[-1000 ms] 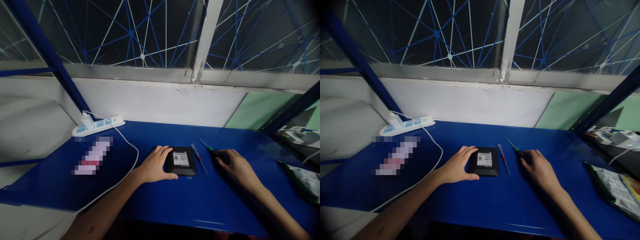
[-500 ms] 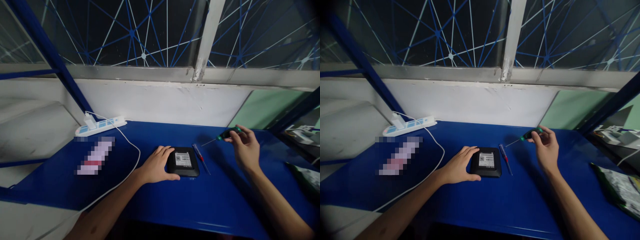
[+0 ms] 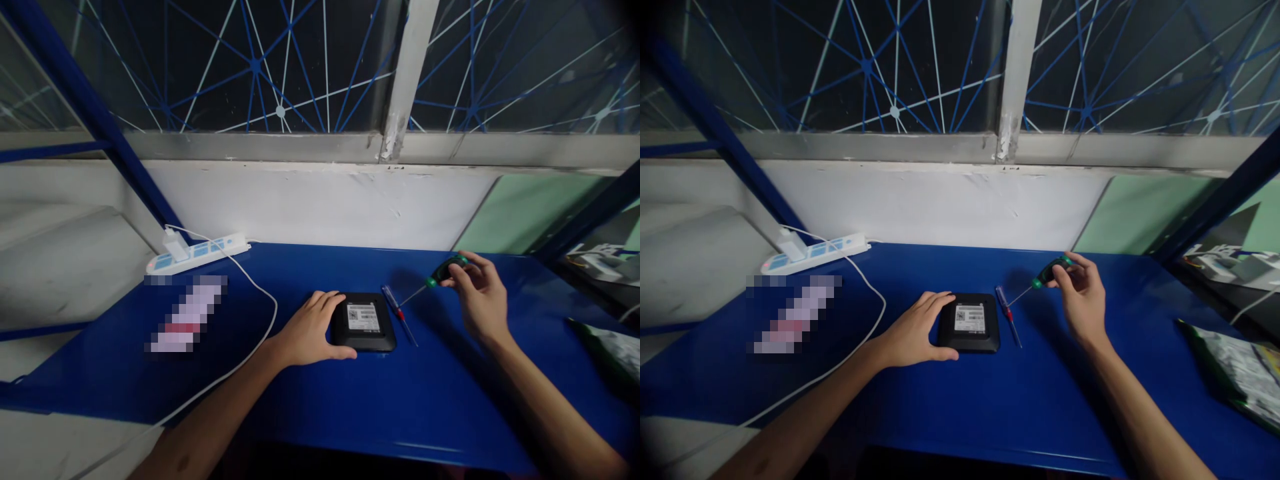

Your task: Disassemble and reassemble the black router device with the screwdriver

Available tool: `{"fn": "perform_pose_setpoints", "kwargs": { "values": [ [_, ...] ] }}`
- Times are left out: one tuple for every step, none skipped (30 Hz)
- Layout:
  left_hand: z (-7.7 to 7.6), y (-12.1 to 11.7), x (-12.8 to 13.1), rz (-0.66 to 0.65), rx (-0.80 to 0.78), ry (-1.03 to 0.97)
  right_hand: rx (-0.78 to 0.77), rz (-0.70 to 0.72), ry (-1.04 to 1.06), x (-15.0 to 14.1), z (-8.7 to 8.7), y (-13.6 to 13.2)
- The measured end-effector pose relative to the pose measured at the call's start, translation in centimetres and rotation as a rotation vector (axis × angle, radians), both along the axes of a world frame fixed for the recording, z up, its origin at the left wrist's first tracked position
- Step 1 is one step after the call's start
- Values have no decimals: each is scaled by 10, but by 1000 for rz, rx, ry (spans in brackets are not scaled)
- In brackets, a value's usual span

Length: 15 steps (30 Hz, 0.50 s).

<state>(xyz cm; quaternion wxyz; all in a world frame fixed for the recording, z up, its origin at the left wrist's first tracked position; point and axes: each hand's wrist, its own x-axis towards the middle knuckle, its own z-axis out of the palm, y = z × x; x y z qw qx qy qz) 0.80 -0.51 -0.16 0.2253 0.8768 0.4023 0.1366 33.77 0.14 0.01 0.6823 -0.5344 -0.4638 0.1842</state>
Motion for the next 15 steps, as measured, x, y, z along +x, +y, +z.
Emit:
{"fn": "perform_pose_setpoints", "kwargs": {
  "values": [
    [0, 0, 0, 0, -2, 4, -7, 8, -8, -1, 0, -1],
    [0, 0, 0, 0, -1, 6, -11, 12, -18, -2, 1, -1],
    [0, 0, 1, -1, 3, 6, -12, 14, -28, -2, 0, -1],
    [0, 0, 1, 0, 6, 5, -11, 8, -34, -1, 0, -1],
    [0, 0, 1, 0, 7, 6, -8, -6, -37, 2, -2, 0],
    [0, 0, 1, 0, 8, 7, -12, -27, -42, 5, -3, 2],
    [0, 0, 1, 0, 8, 7, -32, -50, -52, 9, -5, 4],
    [0, 0, 1, -1, 9, 6, -64, -72, -71, 14, -8, 5],
    [0, 0, 0, -2, 8, 4, -119, -77, -107, 19, -10, 7],
    [1, 0, 0, -2, 8, 2, -186, -67, -160, 24, -13, 9],
    [1, 0, 1, -3, 8, -1, -258, -45, -241, 28, -15, 10],
    [1, 0, 1, -4, 7, -2, -326, -23, -345, 31, -18, 11],
    [1, 0, 1, -3, 4, 0, -382, -15, -466, 33, -21, 12],
    [1, 0, 1, -1, 0, 2, -425, -16, -592, 34, -24, 12],
    [1, 0, 1, 2, -3, 2, -453, -25, -706, 34, -27, 13]
  ]
}}
